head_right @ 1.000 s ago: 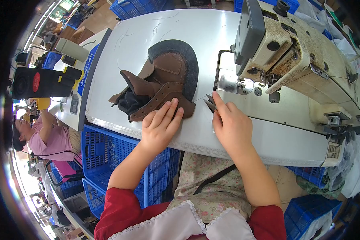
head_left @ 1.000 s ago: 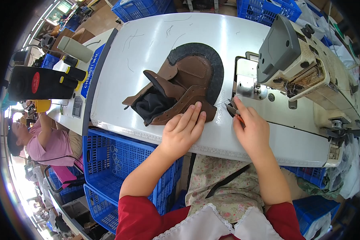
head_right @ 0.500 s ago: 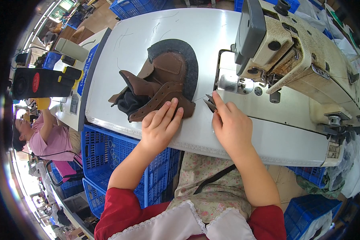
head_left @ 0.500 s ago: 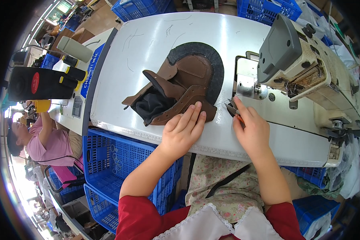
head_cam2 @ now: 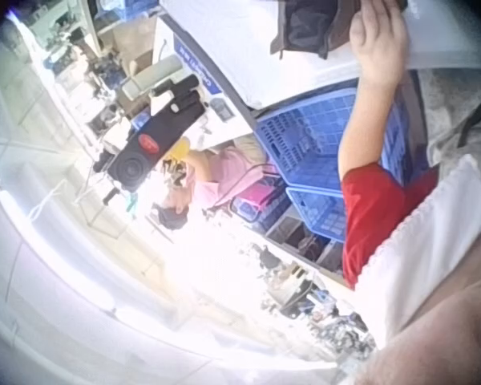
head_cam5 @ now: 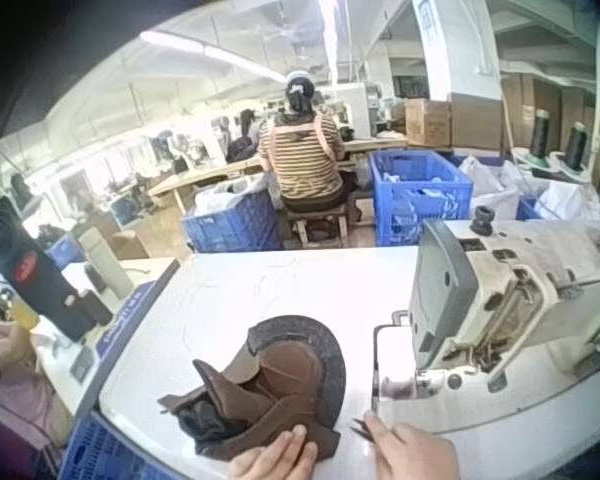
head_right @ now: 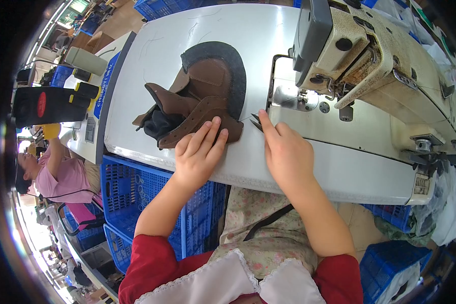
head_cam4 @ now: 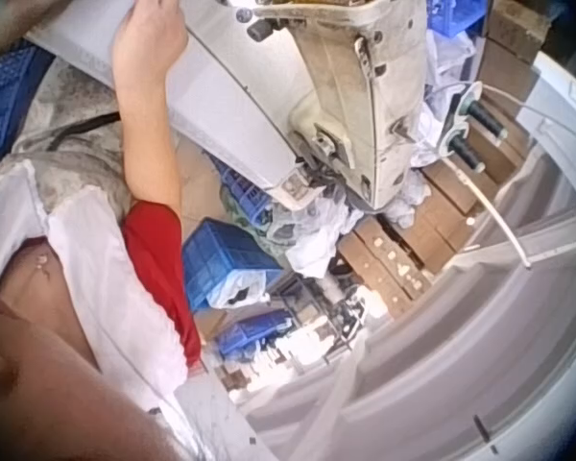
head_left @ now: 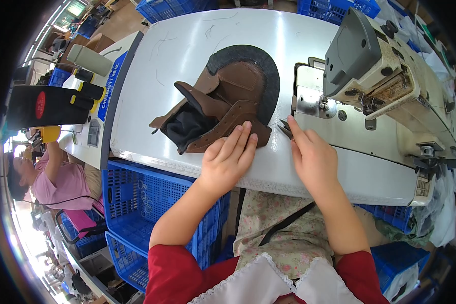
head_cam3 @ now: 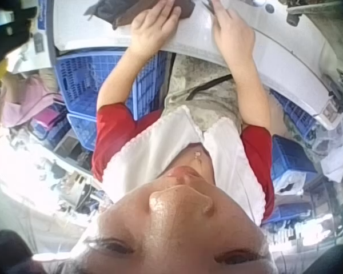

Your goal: Stitching the components of a leather boot upper using an industrial sewing machine.

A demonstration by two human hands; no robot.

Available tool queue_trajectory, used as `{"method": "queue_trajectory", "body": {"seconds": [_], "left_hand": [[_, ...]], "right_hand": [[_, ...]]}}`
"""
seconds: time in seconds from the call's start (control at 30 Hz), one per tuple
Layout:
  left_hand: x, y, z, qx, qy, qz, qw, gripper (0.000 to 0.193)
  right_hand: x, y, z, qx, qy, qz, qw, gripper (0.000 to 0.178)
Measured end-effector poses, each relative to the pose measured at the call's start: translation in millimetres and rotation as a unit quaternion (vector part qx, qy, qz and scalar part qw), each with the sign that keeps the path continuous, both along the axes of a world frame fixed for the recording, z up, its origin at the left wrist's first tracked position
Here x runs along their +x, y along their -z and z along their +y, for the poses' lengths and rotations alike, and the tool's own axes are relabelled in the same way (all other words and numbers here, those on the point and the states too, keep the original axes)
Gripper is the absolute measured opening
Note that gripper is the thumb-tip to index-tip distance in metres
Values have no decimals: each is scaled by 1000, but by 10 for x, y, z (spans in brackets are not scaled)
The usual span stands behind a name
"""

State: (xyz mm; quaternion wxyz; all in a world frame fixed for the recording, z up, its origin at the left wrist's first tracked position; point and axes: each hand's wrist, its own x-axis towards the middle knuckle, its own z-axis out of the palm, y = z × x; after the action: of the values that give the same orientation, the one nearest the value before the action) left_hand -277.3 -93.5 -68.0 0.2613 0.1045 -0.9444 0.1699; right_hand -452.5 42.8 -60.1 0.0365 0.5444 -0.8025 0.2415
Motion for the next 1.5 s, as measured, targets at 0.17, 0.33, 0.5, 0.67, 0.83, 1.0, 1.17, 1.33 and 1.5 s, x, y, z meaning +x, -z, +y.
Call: {"method": "queue_trajectory", "body": {"seconds": [0.17, 0.33, 0.5, 0.67, 0.83, 1.0, 1.17, 1.33, 1.5], "left_hand": [[-13, 5, 0, -5, 1, 6, 1000, 31], [-6, -7, 6, -1, -1, -1, 1000, 31], [-8, -36, 2, -4, 5, -8, 1000, 30], [23, -136, -58, 10, 24, 9, 1000, 36], [570, -587, -193, 293, 45, 207, 932, 44], [1426, -945, -167, 694, 224, 492, 475, 69], [1800, -631, 157, 791, 354, 434, 246, 76], [1676, -566, 608, 828, 328, 405, 208, 73], [1562, -500, 856, 850, 316, 376, 189, 69]], "right_hand": [[3, -29, -26, 41, -18, 19, 999, 56], [22, -31, -78, 58, -49, 31, 997, 57], [4, -47, -99, 60, -55, 25, 996, 56], [-24, -108, -26, 26, -57, 18, 998, 54], [9, -288, 224, -196, -26, -130, 972, 56], [152, -595, 566, -279, -33, -353, 892, 51], [233, -881, 601, -275, -50, -487, 828, 42], [257, -1133, 540, -230, -108, -576, 777, 27], [266, -1278, 590, -137, -145, -654, 729, 34]]}}
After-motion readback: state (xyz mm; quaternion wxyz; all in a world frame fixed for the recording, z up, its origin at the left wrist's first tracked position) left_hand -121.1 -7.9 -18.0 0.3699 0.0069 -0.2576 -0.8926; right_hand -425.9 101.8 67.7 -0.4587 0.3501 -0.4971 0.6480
